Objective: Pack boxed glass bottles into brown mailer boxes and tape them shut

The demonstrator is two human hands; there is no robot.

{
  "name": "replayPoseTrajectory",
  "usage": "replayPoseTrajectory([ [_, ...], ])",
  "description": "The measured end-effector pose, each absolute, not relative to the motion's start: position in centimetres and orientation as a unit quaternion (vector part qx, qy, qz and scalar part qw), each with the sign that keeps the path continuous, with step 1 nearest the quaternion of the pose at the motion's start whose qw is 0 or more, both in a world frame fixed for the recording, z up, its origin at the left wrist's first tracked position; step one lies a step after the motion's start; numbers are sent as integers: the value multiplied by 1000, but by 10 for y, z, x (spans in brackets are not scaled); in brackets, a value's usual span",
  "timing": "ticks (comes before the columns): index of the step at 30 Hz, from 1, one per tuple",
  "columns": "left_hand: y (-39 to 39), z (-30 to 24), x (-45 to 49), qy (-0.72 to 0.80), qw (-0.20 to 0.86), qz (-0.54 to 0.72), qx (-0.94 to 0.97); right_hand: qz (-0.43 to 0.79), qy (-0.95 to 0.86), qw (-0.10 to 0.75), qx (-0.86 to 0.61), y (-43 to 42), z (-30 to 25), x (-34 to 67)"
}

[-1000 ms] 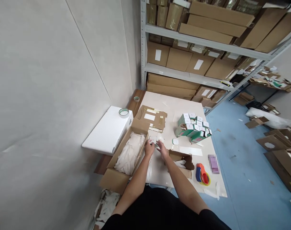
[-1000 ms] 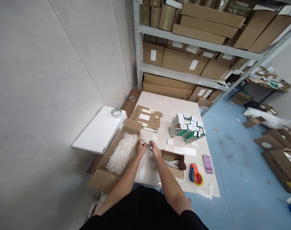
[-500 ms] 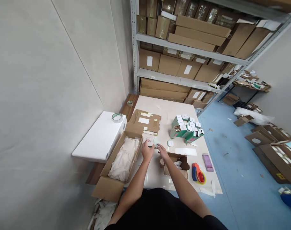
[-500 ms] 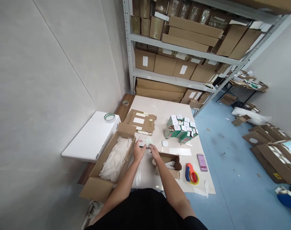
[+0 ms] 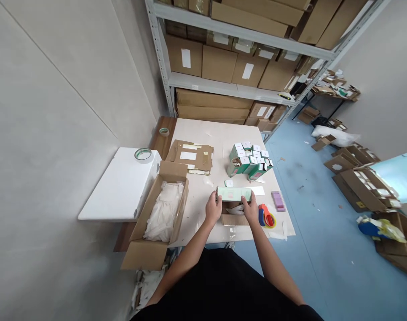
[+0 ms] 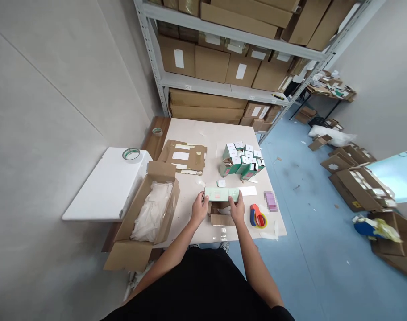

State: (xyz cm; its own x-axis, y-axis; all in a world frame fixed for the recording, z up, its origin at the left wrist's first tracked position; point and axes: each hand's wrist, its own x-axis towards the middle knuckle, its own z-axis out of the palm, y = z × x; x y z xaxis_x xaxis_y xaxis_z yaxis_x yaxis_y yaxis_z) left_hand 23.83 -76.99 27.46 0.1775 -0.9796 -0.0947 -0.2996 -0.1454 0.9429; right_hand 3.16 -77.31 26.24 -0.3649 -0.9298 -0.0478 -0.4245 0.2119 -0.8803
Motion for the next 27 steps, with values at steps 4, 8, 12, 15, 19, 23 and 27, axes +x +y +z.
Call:
replayPoseTrajectory([
  [4, -749, 261, 216, -548, 297, -422, 658, -378, 757, 281, -452, -738, 245, 8],
  [8, -740, 249, 208, -565, 270, -433, 648, -354, 750, 309, -465, -725, 228, -12],
  [12, -744, 228, 209, -589, 261, -403, 651, -333, 749, 292, -492, -734, 226, -38],
  [15, -748, 209, 216, -620, 273, -371, 635, -355, 751, 283, -479, -742, 228, -51],
  [19, -744, 190, 228, -626, 261, -347, 648, -346, 729, 302, -507, -742, 224, -47],
  [23, -736, 187, 230, -646, 259, -308, 649, -331, 714, 311, -533, -732, 212, -34],
  [27, -733, 188, 213, -711, 260, -287, 587, -317, 684, 308, -580, -728, 206, -32],
])
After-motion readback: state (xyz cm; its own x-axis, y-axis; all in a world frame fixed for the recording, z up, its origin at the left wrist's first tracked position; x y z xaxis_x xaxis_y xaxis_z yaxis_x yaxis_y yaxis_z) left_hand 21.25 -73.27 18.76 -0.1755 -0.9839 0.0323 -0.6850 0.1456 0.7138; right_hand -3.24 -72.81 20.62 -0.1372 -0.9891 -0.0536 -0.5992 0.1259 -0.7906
